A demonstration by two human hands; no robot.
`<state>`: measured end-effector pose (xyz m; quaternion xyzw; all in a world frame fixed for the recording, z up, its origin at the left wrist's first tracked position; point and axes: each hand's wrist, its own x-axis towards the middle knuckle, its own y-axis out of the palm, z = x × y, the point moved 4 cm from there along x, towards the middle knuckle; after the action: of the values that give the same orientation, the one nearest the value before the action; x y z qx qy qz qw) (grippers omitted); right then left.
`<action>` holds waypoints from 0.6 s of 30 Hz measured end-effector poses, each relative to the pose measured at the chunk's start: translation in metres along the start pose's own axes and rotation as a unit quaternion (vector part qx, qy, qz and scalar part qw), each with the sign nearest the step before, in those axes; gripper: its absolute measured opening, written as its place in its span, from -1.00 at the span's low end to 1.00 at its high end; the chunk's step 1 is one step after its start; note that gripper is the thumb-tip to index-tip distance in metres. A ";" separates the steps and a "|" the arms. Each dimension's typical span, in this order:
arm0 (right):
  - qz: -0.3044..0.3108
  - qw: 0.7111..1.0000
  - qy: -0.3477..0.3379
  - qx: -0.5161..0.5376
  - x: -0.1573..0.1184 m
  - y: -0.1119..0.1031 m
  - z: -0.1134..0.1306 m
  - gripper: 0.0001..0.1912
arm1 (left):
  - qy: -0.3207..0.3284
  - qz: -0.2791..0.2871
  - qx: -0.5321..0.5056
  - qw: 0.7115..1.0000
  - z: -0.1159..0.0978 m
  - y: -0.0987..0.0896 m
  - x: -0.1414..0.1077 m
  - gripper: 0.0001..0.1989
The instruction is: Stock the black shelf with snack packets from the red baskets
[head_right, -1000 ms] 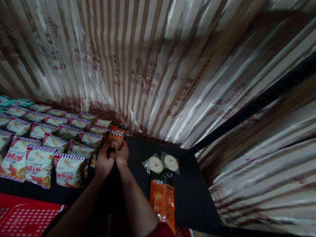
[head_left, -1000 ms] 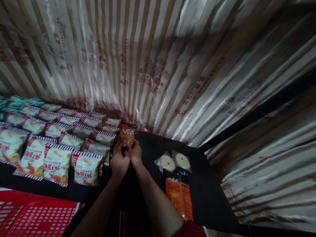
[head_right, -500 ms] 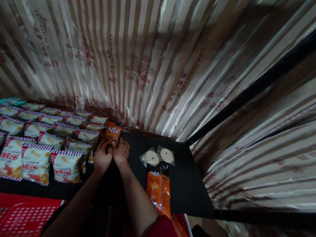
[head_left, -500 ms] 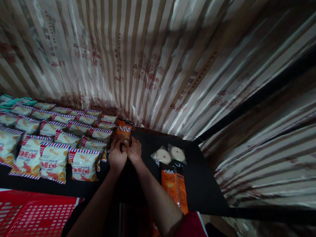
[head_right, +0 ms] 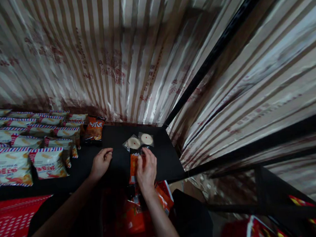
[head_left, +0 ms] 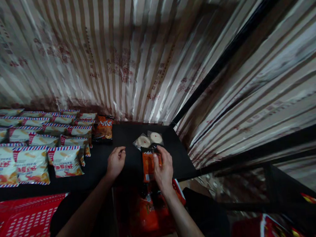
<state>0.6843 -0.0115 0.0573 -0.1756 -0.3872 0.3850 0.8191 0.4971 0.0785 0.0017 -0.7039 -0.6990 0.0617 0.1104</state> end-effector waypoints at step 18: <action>0.138 0.826 0.372 0.401 -0.072 0.003 -0.047 -0.51 | -0.181 0.061 -0.123 0.974 0.010 0.078 -0.087 -0.67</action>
<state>0.6894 -0.0639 -0.0102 -0.0137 0.1638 0.5208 0.8377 0.5690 -0.0077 -0.0329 -0.7307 -0.6651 0.1085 -0.1091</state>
